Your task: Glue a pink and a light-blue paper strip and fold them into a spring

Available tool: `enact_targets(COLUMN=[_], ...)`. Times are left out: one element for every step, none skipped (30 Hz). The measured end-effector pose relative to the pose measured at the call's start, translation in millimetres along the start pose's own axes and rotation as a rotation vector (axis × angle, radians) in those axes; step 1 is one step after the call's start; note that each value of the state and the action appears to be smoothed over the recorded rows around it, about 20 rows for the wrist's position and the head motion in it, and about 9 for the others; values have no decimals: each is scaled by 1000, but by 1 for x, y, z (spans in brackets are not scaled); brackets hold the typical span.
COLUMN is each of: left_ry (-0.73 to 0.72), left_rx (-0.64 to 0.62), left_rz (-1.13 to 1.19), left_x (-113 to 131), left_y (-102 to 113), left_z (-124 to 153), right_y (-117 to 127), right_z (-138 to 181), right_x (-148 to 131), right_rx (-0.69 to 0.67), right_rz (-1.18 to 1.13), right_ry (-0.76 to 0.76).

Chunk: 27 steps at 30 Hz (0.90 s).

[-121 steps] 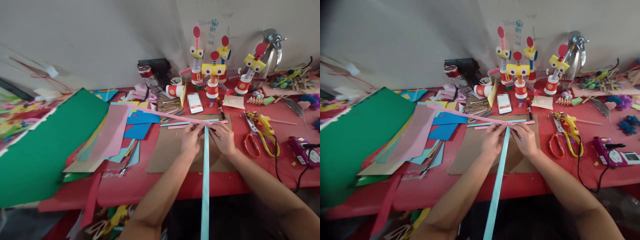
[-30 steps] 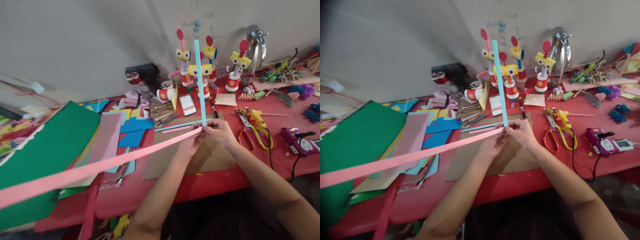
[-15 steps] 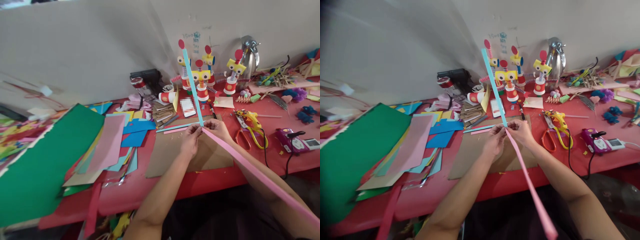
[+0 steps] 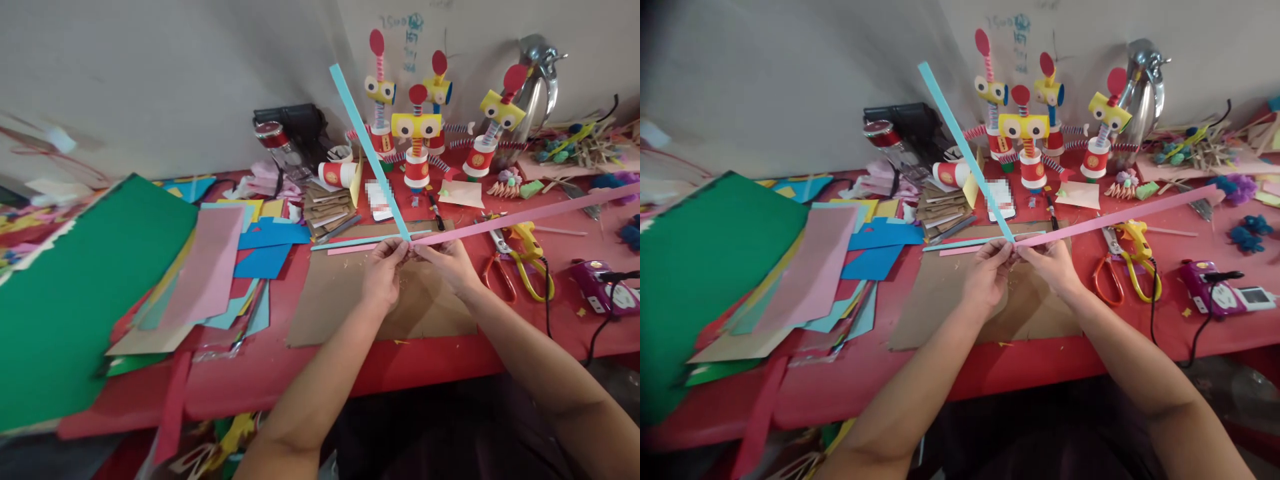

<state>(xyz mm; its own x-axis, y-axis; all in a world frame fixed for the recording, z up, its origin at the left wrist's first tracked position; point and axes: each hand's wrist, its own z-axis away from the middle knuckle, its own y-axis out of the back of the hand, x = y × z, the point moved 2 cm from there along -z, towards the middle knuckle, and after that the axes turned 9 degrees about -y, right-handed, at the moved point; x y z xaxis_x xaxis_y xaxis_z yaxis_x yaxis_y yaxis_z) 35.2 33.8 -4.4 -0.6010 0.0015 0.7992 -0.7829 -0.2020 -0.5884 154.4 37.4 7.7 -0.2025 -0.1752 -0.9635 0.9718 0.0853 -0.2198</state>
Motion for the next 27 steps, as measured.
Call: enact_targets(left_ry=[16, 35, 57, 80, 99, 111, 116, 115, 111, 106, 105, 109, 117, 128, 138, 147, 152, 152, 149, 141, 130, 119, 106, 93, 77, 59, 42], left_rx=[-1, -6, -12, -19, -26, -32, -38, -43, -46, -46, -44, -42, -39, -35, -31, -26, -21, -18, -17, -16, -12, -6, 4, 16, 30, 40, 45], left_rz=[-1, -8, -19, -34, -50, -69, -88, -108, -128, -146, -161, -170, -174, -175, -176, -179, -185, -194, -205, -216, -222, -223, -218, -209, -195, -180, -167], left_x=[0, 1, 1, 2, 2, 3, 3, 4, 4, 5, 6, 6, 7, 7, 7, 7, 7, 7, 7, 7, 7, 6, 5, 4, 2, 1, 0], left_y=[0, 1, 1, 1, 2, 2, 2, 2, 3, 3, 3, 4, 4, 5, 5, 6, 7, 7, 8, 8, 9, 9, 9, 9, 9, 9, 8], left_z=[0, -1, -1, -1, -2, -2, -3, -3, -3, -4, -4, -4, -4, -4, -3, -3, -3, -3, -3, -3, -4, -4, -4, -3, -3, -3, -2], right_y=[0, 1, 1, 1, 2, 2, 3, 3, 3, 3, 2, 2, 2, 2, 2, 3, 3, 3, 3, 3, 3, 2, 2, 1, 0, -1, -2], right_z=[0, 0, -1, -1, -2, -2, -2, -3, -2, -2, -2, -2, -1, -1, -1, -1, -1, -1, -2, -2, -2, -2, -2, -2, -2, -2, -2], right_x=[0, -1, -1, -2, -2, -2, -3, -3, -3, -3, -3, -3, -3, -3, -3, -2, -2, -2, -1, -1, 0, 1, 2, 3, 4, 5, 7], right_rx=[9, 19, 28, 36, 40, 42, 42, 39, 34, 28, 22, 18, 17, 20, 25, 31, 36, 40, 43, 45, 47, 44, 36, 25, 12, -1, -7], right_rz=[-12, -16, -13, -7, -1, 4, 10, 17, 24, 30, 33, 32, 29, 26, 27, 33, 44, 56, 66, 69, 68, 64, 59, 55, 56, 64, 74], right_ry=[-11, -18, -20, -19, -18, -19, -23, -30, -39, -49, -56, -61, -65, -68, -69, -68, -65, -60, -57, -55, -54, -54, -55, -53, -51, -50, -49])
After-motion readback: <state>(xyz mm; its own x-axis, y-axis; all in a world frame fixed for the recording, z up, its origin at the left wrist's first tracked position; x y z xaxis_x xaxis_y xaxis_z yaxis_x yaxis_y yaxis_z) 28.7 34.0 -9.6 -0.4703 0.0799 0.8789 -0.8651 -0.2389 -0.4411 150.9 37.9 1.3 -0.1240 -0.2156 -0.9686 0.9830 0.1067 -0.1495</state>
